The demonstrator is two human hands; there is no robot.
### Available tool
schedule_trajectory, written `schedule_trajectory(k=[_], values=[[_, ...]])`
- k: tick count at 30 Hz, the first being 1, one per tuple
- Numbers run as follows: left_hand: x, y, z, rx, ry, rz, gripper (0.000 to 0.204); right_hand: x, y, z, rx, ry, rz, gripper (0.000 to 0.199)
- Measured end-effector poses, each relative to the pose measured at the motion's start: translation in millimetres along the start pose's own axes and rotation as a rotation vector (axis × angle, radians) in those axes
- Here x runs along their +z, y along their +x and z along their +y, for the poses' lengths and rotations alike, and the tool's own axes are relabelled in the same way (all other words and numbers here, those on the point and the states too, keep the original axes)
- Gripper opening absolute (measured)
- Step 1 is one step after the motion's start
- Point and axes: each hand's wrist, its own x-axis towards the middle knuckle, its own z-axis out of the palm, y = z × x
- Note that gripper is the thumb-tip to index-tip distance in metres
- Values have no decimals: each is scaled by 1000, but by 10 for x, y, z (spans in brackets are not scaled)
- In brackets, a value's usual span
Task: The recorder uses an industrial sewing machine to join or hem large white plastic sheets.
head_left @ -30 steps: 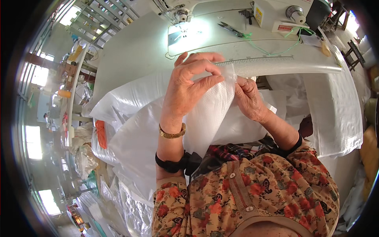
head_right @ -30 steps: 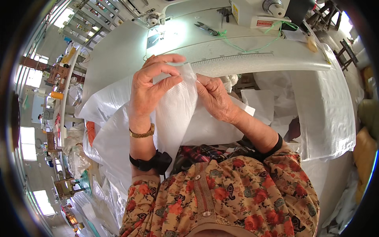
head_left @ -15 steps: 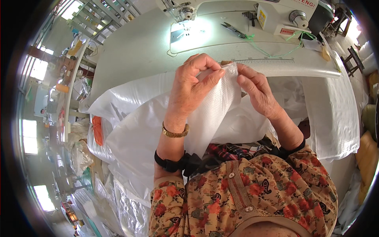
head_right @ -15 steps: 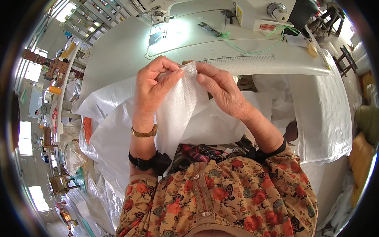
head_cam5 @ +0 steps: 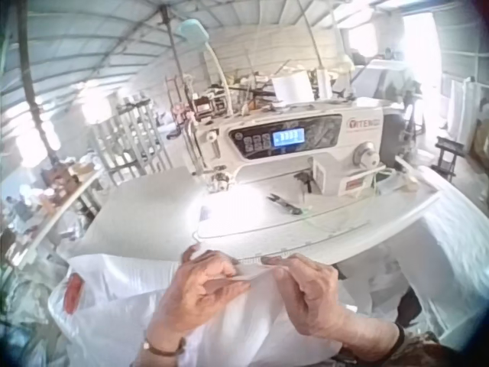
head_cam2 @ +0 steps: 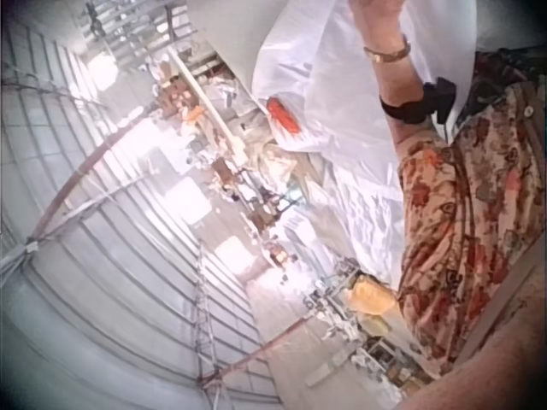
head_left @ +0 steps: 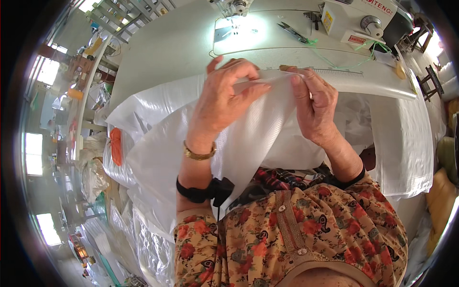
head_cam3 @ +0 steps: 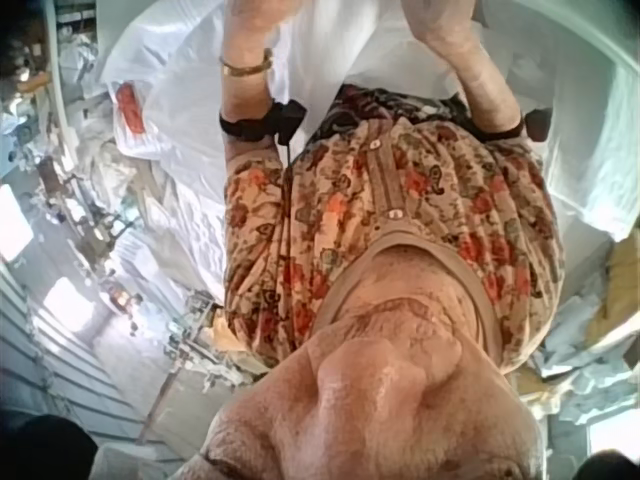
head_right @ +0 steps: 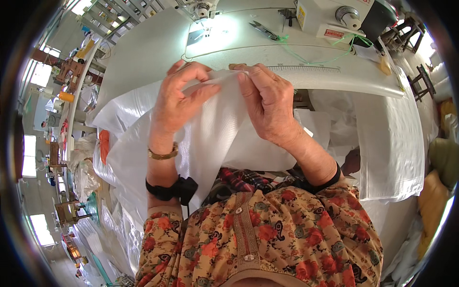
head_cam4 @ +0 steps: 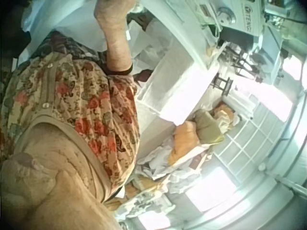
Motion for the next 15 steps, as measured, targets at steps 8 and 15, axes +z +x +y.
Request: schedule_trajectory(k=[8, 15], values=[[-516, 20, -16, -27, -481, -100, 22, 85, 63, 91, -59, 8, 219, 11], [-692, 220, 178, 10, -46, -48, 23, 168, 347, 1, -246, 24, 179, 7]])
